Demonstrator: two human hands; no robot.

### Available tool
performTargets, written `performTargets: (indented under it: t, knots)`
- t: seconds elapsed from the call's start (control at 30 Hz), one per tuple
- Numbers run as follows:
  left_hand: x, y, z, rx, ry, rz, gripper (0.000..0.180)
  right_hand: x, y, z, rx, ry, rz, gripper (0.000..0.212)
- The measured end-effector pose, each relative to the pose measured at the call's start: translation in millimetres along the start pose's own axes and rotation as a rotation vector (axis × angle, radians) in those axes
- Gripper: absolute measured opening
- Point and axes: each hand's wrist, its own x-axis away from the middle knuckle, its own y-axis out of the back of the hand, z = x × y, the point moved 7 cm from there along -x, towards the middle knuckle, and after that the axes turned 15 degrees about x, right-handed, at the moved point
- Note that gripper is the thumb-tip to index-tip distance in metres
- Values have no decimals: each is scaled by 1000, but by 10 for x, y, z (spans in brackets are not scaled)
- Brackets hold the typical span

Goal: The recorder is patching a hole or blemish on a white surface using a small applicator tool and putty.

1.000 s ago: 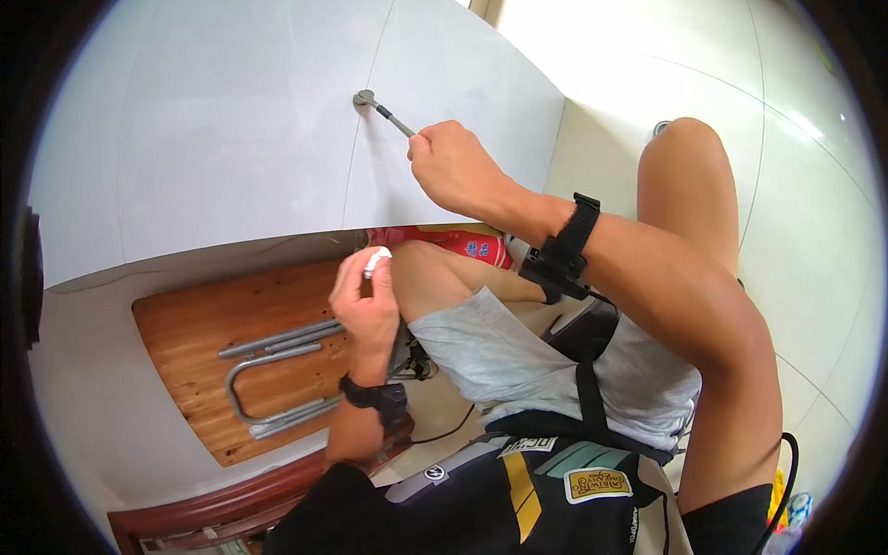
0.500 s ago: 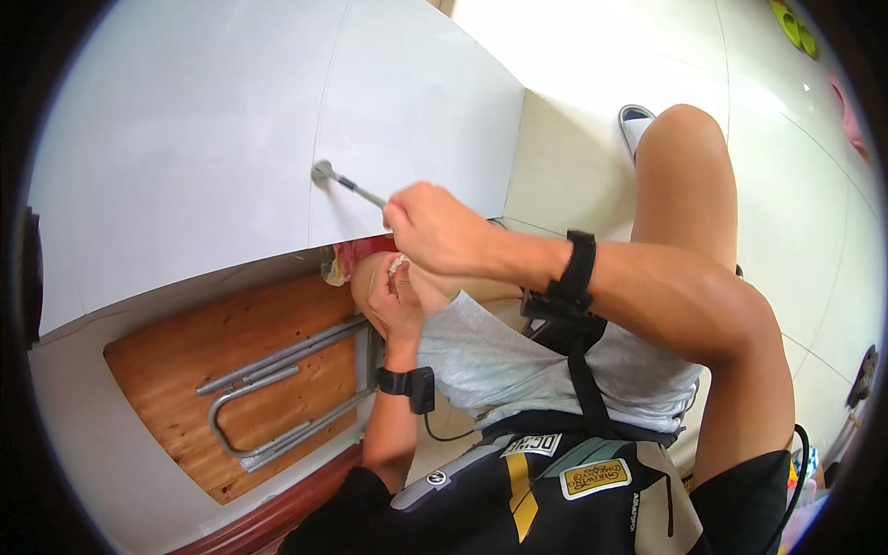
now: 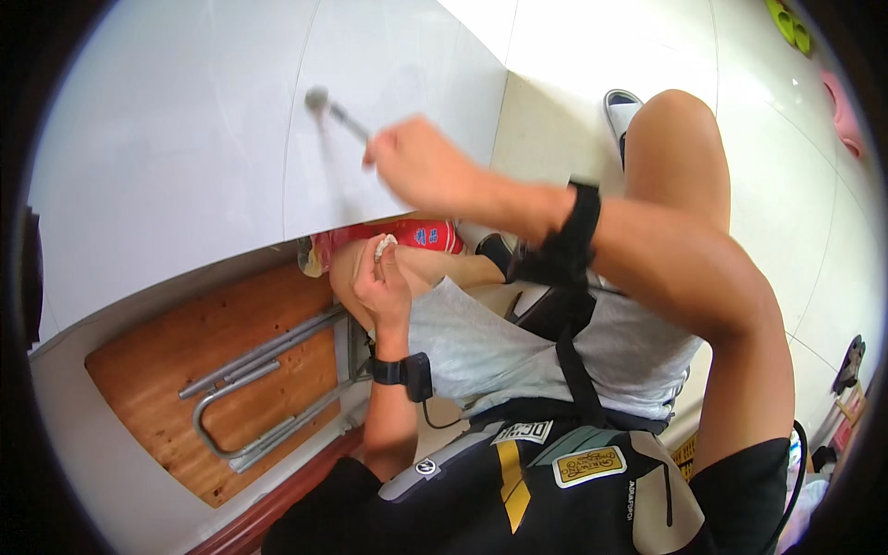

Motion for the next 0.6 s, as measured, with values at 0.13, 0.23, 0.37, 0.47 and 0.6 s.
performTargets:
  t: [0.13, 0.23, 0.37, 0.47, 0.6]
  knots:
    - [17, 34, 36, -57, 21, -74, 17, 282, -460, -66, 280, 399, -176, 38]
    - [10, 33, -11, -45, 72, -66, 18, 36, 126, 175, 213, 139, -179, 36]
    - [4, 23, 74, -40, 20, -71, 19, 107, -48, 82, 274, 156, -101, 36]
    - [36, 46, 64, -42, -28, -94, 21, 441, -413, 72, 344, 274, -6, 33]
    - [45, 35, 113, 36, 157, -120, 20, -10, 168, 80, 332, 57, -170, 37]
